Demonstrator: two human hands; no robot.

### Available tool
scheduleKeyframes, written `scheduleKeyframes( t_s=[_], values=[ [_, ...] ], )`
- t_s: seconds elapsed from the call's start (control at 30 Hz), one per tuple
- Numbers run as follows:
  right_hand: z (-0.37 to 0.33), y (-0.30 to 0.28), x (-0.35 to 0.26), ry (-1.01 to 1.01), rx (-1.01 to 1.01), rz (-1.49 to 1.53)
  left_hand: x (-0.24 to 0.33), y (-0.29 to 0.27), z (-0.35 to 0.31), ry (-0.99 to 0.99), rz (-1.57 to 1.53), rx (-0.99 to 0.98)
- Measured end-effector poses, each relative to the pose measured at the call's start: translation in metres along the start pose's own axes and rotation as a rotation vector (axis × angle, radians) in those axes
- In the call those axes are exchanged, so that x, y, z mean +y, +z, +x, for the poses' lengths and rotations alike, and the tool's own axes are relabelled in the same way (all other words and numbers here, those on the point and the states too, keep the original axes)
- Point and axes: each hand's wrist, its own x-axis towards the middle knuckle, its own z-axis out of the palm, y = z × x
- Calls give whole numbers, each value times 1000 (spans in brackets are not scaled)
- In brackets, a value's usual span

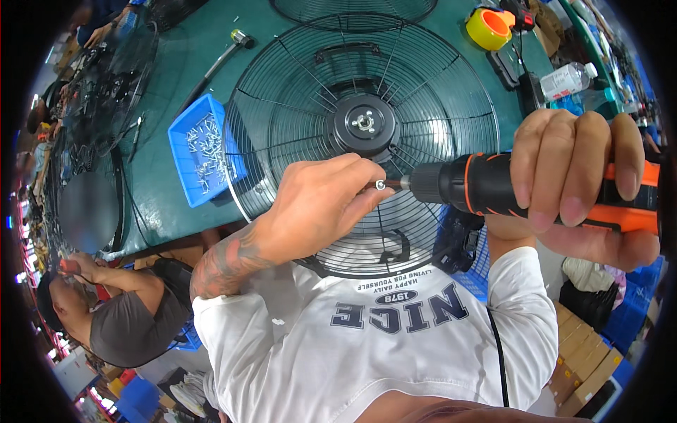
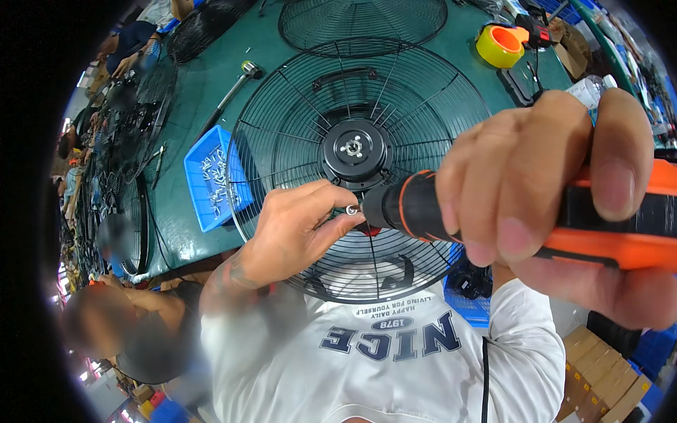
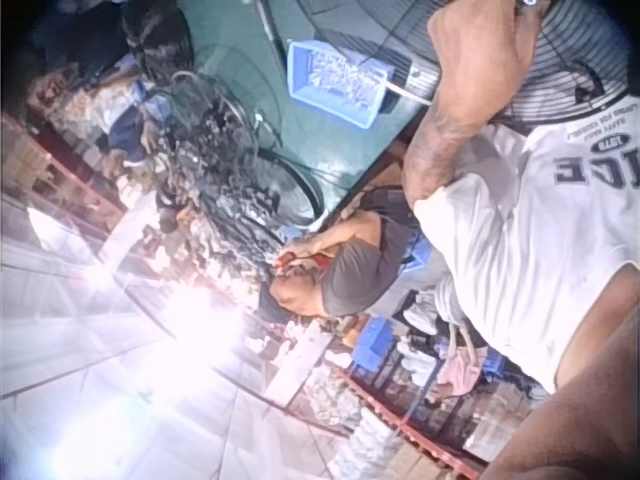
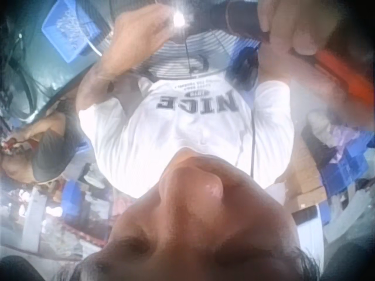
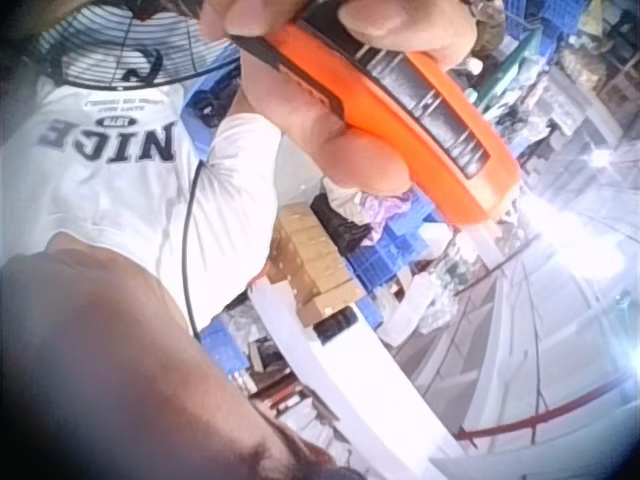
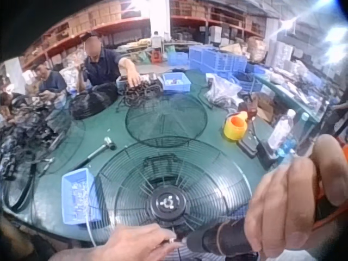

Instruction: Assembling the motor and guard components of industrial fans at a workshop bench.

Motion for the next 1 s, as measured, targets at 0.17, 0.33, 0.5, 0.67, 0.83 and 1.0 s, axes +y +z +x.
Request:
scheduleKeyframes(
  t_s=[0.17,0.33,0.5,0.67,0.83,1.0],
  values=[
    [-3,5,6,-13,25,-12,1,3,1,53,-8,17],
    [-6,2,10,10,4,-28,-1,8,0,60,0,18],
    [-9,2,18,33,44,24,-3,14,2,95,65,43],
    [1,-11,21,69,-1,13,-7,11,4,-4,28,7],
    [12,-32,23,-10,48,-39,-53,-34,12,-616,-835,304],
    [30,-57,70,-148,513,-63,-101,-84,-29,-643,-1073,681]
  ],
)
